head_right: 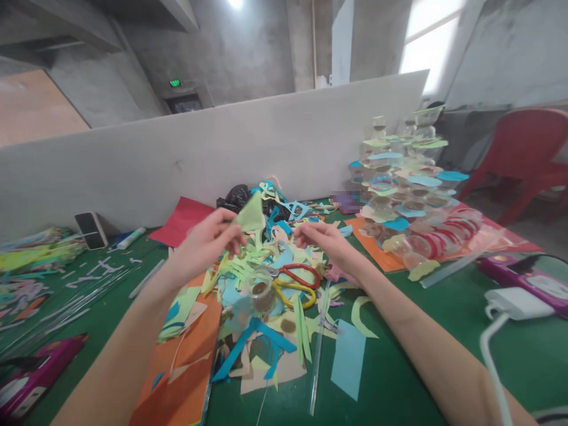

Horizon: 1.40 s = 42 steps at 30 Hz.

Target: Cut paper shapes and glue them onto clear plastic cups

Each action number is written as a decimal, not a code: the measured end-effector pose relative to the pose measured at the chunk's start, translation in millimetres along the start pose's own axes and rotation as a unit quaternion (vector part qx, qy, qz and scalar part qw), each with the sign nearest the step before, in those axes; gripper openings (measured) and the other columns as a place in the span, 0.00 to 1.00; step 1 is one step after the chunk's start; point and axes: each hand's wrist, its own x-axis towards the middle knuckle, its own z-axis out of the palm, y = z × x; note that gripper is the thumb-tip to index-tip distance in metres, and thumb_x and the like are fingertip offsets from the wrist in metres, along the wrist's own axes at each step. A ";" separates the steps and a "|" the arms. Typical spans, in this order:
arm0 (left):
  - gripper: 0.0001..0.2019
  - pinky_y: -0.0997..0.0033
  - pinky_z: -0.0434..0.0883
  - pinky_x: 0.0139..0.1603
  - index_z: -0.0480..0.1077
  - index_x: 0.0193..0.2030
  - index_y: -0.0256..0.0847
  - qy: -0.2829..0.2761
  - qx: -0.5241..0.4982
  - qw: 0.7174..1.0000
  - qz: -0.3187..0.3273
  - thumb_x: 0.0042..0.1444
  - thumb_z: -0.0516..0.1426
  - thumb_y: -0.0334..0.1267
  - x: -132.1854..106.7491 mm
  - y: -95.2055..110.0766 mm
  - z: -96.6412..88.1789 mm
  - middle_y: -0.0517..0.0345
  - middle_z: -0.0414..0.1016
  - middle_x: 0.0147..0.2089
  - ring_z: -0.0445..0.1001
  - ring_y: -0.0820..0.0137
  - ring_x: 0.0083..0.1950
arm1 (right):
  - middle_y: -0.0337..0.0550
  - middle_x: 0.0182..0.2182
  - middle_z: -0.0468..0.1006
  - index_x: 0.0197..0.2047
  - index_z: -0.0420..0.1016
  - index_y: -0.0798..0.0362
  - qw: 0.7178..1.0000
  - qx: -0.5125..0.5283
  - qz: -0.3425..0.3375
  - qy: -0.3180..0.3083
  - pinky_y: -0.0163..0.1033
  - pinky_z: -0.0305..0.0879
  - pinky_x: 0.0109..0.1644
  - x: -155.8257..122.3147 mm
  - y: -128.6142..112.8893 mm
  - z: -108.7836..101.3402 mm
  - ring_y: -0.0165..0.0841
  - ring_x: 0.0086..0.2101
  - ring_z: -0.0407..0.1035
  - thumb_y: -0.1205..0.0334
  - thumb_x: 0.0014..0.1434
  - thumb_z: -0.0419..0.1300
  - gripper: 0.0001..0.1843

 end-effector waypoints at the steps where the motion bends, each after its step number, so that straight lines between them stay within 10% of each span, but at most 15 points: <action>1: 0.08 0.71 0.70 0.29 0.59 0.42 0.43 0.026 -0.011 1.000 0.001 0.63 0.53 0.43 0.7 -1.4 -6.1 0.59 0.76 0.31 0.72 0.72 0.28 | 0.40 0.27 0.75 0.33 0.76 0.51 1.000 -0.002 -0.002 0.017 0.41 0.67 0.43 1.1 1.3 -2.8 0.33 0.31 0.70 0.37 0.57 0.61 0.24; 9: 0.08 0.69 0.69 0.39 0.61 0.42 0.45 -0.049 -0.007 0.998 -0.030 0.63 0.52 0.45 -1.7 -6.0 13.2 0.57 0.80 0.37 0.76 0.68 0.38 | 0.43 0.40 0.78 0.45 0.76 0.48 0.998 -0.055 -0.011 -0.022 0.41 0.70 0.42 -4.6 8.5 32.8 0.33 0.34 0.71 0.40 0.57 0.61 0.23; 15: 0.08 0.72 0.65 0.34 0.64 0.43 0.47 -0.094 0.040 0.994 -0.031 0.64 0.51 0.46 -8.7 4.2 29.3 0.64 0.75 0.31 0.73 0.69 0.33 | 0.41 0.27 0.77 0.28 0.74 0.51 0.994 -0.104 -0.017 -0.036 0.42 0.71 0.39 -5.4 10.9 34.7 0.36 0.32 0.72 0.36 0.57 0.59 0.25; 23: 0.08 0.70 0.64 0.39 0.69 0.39 0.44 -0.008 0.141 0.990 -0.002 0.60 0.53 0.45 -0.1 -3.7 18.1 0.59 0.76 0.41 0.71 0.67 0.39 | 0.45 0.31 0.80 0.38 0.77 0.50 0.968 -0.247 0.005 -0.055 0.44 0.70 0.40 -5.6 13.7 30.9 0.38 0.33 0.74 0.38 0.69 0.38 0.34; 28: 0.08 0.70 0.63 0.41 0.68 0.37 0.42 0.074 0.121 0.990 -0.023 0.59 0.55 0.44 7.8 -16.0 4.8 0.60 0.72 0.37 0.70 0.67 0.39 | 0.54 0.37 0.78 0.36 0.75 0.54 0.890 -0.449 0.032 -0.070 0.50 0.65 0.45 -21.6 19.3 47.1 0.50 0.41 0.71 0.55 0.57 0.64 0.10; 34: 0.08 0.71 0.63 0.39 0.70 0.35 0.41 0.071 0.038 0.997 -0.015 0.55 0.58 0.43 14.0 -34.0 6.7 0.62 0.71 0.32 0.68 0.70 0.35 | 0.64 0.44 0.76 0.43 0.75 0.60 0.827 -0.554 0.048 -0.078 0.51 0.66 0.48 -28.2 23.1 61.8 0.56 0.47 0.70 0.67 0.59 0.61 0.08; 42: 0.09 0.74 0.66 0.34 0.65 0.37 0.42 0.187 -0.107 0.976 0.011 0.56 0.58 0.44 25.4 -46.6 -4.1 0.65 0.70 0.27 0.67 0.75 0.28 | 0.60 0.47 0.75 0.46 0.71 0.52 0.875 -0.483 0.032 0.021 0.49 0.66 0.47 -20.2 15.3 49.6 0.52 0.46 0.72 0.61 0.63 0.58 0.09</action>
